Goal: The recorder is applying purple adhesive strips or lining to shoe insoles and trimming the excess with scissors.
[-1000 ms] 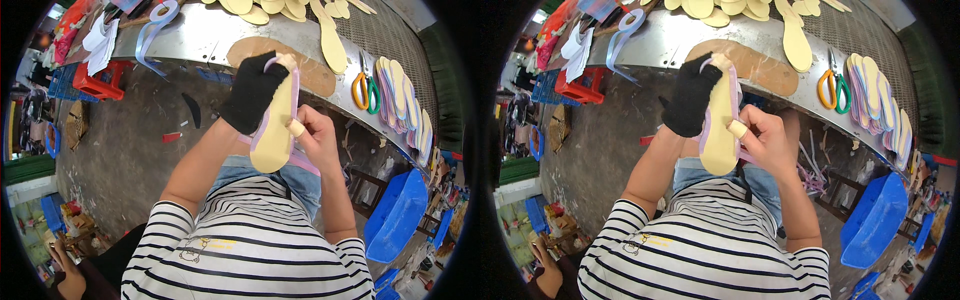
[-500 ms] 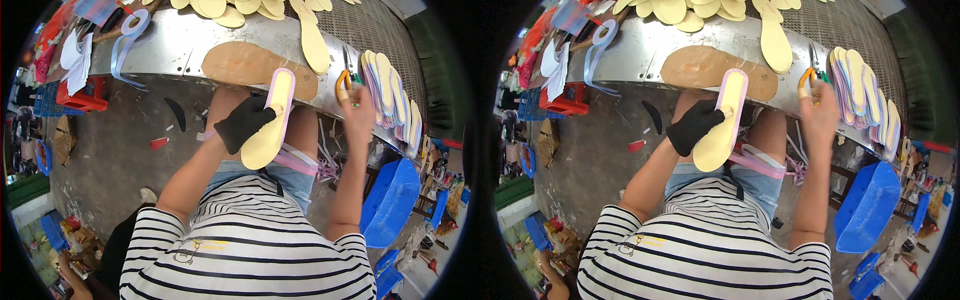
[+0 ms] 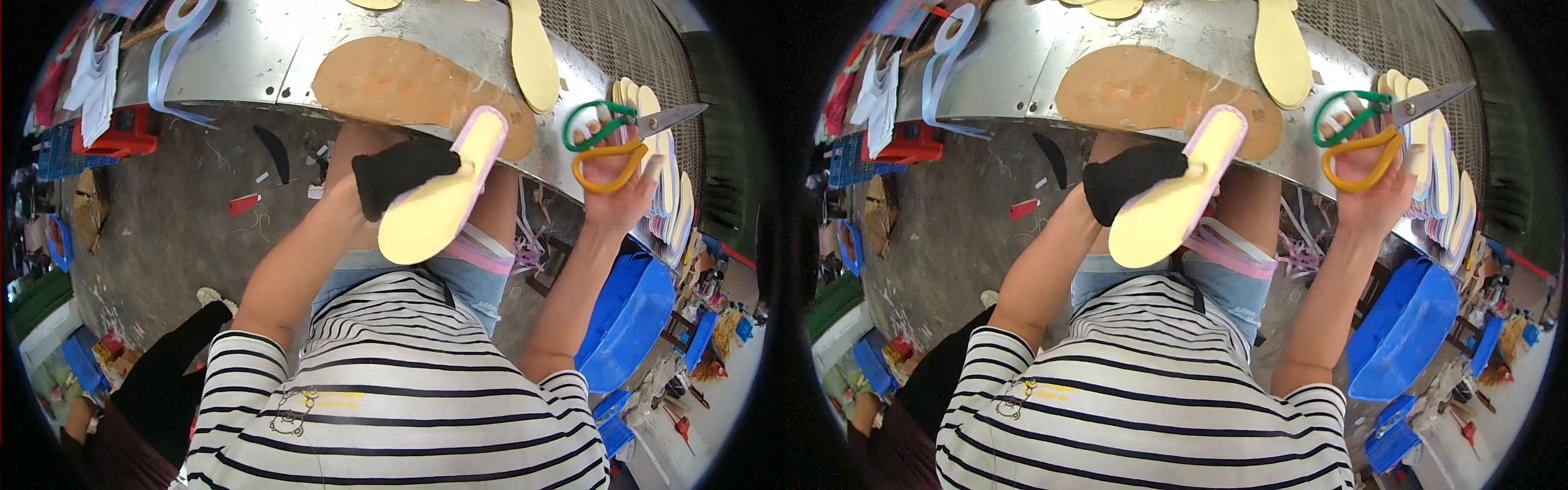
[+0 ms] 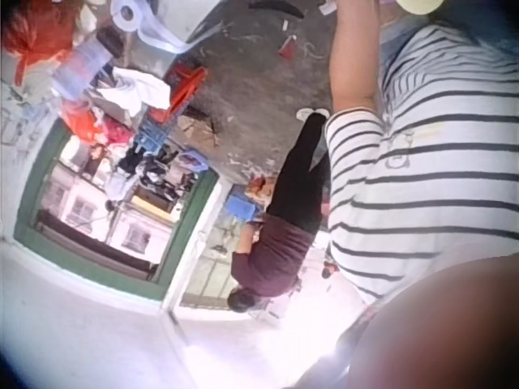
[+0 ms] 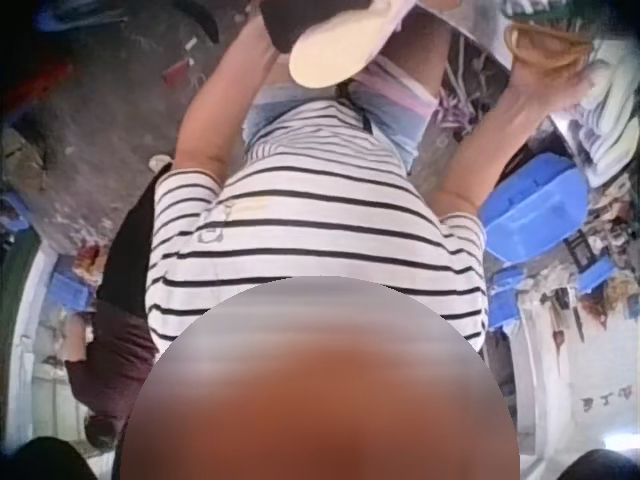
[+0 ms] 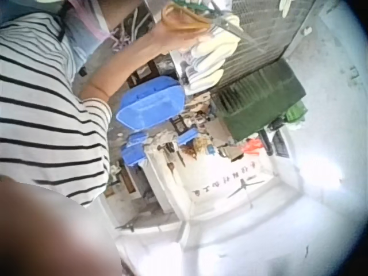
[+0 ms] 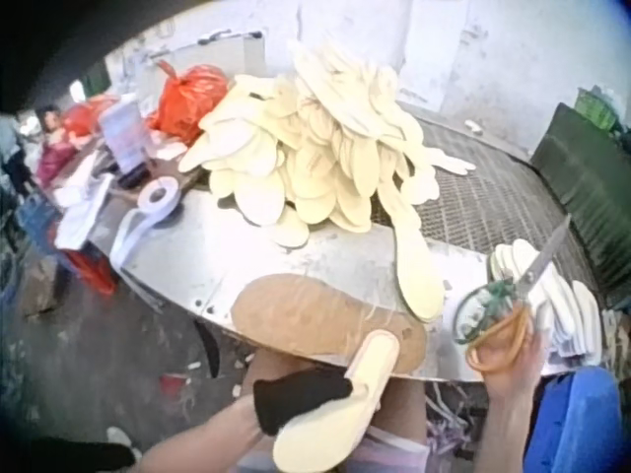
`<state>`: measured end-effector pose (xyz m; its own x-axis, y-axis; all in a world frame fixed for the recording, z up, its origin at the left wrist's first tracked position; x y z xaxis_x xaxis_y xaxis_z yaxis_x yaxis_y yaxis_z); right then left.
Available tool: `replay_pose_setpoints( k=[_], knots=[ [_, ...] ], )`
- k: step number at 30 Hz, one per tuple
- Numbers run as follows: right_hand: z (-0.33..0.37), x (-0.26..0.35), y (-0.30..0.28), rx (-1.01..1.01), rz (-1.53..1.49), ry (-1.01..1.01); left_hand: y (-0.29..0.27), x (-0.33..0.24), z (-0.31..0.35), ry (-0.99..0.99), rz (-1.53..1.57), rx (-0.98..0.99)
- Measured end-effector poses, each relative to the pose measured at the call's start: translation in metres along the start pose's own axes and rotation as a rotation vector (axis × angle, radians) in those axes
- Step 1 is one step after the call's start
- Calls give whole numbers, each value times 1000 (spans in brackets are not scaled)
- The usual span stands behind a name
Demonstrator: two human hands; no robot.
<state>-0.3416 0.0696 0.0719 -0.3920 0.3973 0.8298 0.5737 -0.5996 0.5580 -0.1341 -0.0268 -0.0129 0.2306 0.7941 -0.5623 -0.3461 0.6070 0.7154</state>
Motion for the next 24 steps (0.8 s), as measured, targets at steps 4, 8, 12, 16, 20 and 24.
replay_pose_setpoints(
  k=[4,8,12,16,20,24],
  knots=[
    [-1,11,45,109,280,-38,5,31,-26,-203,-104,-127],
    [32,69,73,-21,739,-561,19,39,-54,-74,-168,80],
    [36,29,5,-77,1930,-1007,20,26,-52,45,-374,99],
    [17,19,16,-121,1006,-298,10,32,-54,-23,-302,16],
    [30,36,16,-178,559,-486,18,29,-49,-72,-255,-53],
    [19,10,19,20,1125,-356,11,33,-49,-129,-183,-112]
  ],
)
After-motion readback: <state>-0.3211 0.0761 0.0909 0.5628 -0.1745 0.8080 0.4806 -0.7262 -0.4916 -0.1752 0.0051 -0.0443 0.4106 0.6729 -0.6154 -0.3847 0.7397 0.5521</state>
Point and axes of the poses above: each hand's wrist, its own z-axis away from the middle knuckle, its own y-axis out of the palm, x = y × z, the point moved 7 cm from there along -z, towards the middle knuckle, and after that the axes turned 5 degrees about z, right-handed, at the moved point
